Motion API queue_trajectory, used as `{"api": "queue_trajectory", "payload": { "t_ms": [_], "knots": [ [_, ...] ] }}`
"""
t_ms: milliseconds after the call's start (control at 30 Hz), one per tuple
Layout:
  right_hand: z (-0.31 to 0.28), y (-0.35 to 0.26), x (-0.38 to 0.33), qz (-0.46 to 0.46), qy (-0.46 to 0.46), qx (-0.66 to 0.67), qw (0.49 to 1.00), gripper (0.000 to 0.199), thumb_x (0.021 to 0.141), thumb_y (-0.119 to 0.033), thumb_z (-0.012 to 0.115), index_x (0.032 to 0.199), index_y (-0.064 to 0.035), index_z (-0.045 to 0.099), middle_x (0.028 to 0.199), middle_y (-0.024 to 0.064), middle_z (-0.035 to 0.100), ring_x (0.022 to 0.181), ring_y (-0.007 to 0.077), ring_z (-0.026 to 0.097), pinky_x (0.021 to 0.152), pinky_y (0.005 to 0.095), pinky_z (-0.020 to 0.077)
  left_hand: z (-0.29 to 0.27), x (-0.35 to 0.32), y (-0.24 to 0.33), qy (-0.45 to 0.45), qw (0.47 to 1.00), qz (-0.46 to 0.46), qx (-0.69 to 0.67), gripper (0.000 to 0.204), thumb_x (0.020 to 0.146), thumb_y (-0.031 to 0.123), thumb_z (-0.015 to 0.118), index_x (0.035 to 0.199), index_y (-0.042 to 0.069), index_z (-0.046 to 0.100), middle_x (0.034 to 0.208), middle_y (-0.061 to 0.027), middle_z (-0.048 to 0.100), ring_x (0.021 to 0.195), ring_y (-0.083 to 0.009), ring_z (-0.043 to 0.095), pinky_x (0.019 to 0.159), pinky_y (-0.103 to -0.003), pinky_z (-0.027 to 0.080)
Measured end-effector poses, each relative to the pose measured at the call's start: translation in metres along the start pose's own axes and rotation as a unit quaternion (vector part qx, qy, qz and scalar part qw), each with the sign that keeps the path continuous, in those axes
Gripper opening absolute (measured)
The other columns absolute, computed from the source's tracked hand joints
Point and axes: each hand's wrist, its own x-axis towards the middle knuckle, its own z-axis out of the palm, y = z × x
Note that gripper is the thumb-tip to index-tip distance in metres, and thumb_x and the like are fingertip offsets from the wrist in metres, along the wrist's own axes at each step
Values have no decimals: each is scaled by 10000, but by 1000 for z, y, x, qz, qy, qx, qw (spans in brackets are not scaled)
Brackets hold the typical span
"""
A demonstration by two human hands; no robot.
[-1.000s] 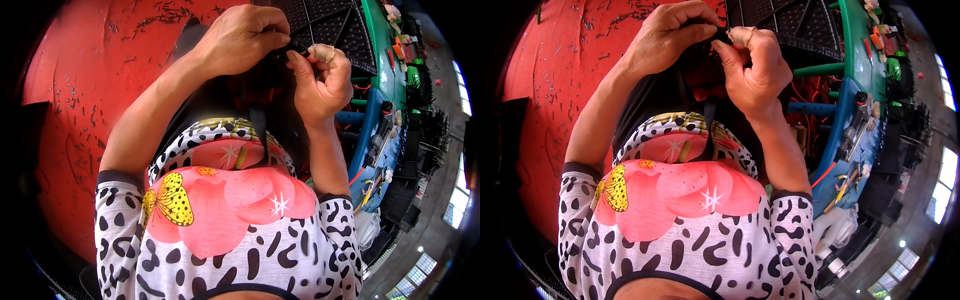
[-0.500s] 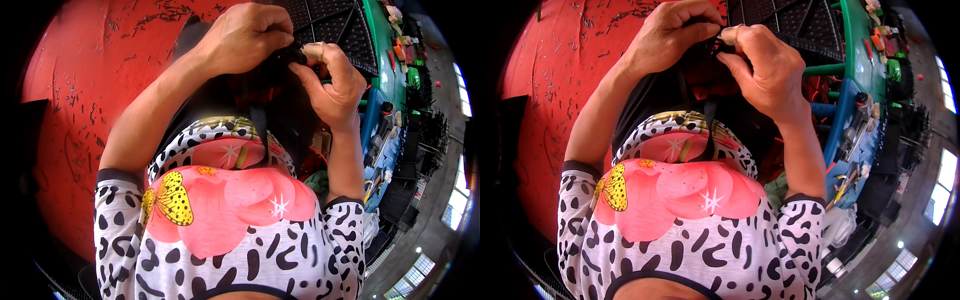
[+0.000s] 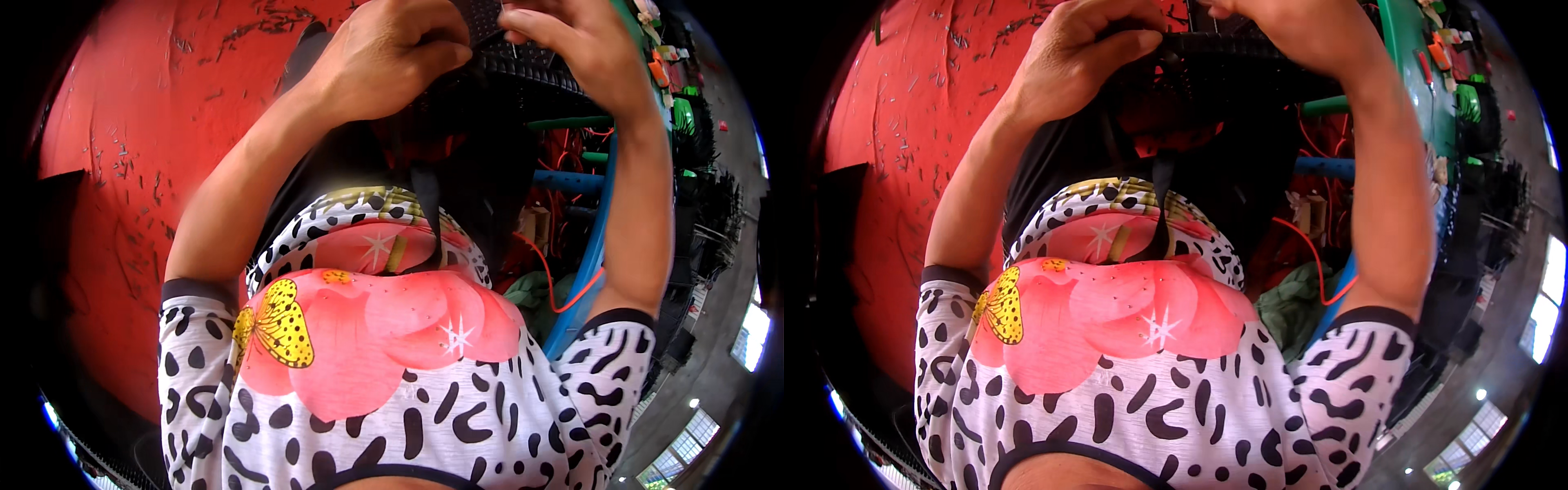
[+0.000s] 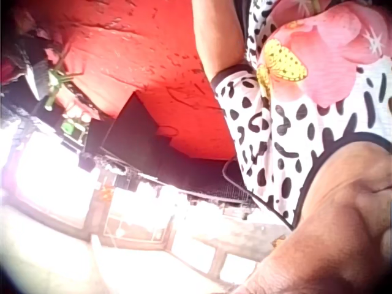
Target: The person wraps black plastic strips around the edges of a dark textured furniture component, securing the strips with a pneumatic nail gun and trimming excess material with pliers and a knife.
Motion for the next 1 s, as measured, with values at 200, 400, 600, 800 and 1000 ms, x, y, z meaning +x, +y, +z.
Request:
{"api": "queue_trajectory", "payload": {
  "t_ms": [200,400,600,800,1000],
  "knots": [
    [8,41,64,75,-394,102,910,356,797,49,495,1131,36,617,916,9,650,796,91,565,715,228,472,-2,-7,1,15,998,41,37,97,841,79,606,910,11,603,774,-121,611,697,-240,603,643,-315,465],
    [15,52,72,115,-459,127,872,221,802,29,507,978,34,640,861,-12,635,762,91,565,716,232,473,1,-9,2,29,987,105,121,102,852,21,592,947,-6,618,760,-61,568,659,-131,533,622,-247,427],
    [18,81,73,76,-490,202,844,215,836,-4,560,1030,25,647,859,-4,652,756,85,576,707,226,481,4,-6,4,7,989,106,102,113,833,-11,594,943,-26,614,743,-63,555,638,-138,517,599,-250,408],
    [13,75,61,151,-477,338,797,224,876,-120,644,1049,21,653,884,48,680,763,104,626,680,215,502,11,-3,14,20,988,126,88,125,815,-20,606,938,-36,613,728,-69,541,633,-159,513,596,-254,402],
    [30,64,62,118,-411,147,892,287,780,12,675,1057,11,599,781,-26,572,731,44,533,688,201,443,5,-15,12,14,988,121,95,142,800,-19,616,939,-49,608,751,-93,552,648,-180,529,607,-260,413]
  ]
}}
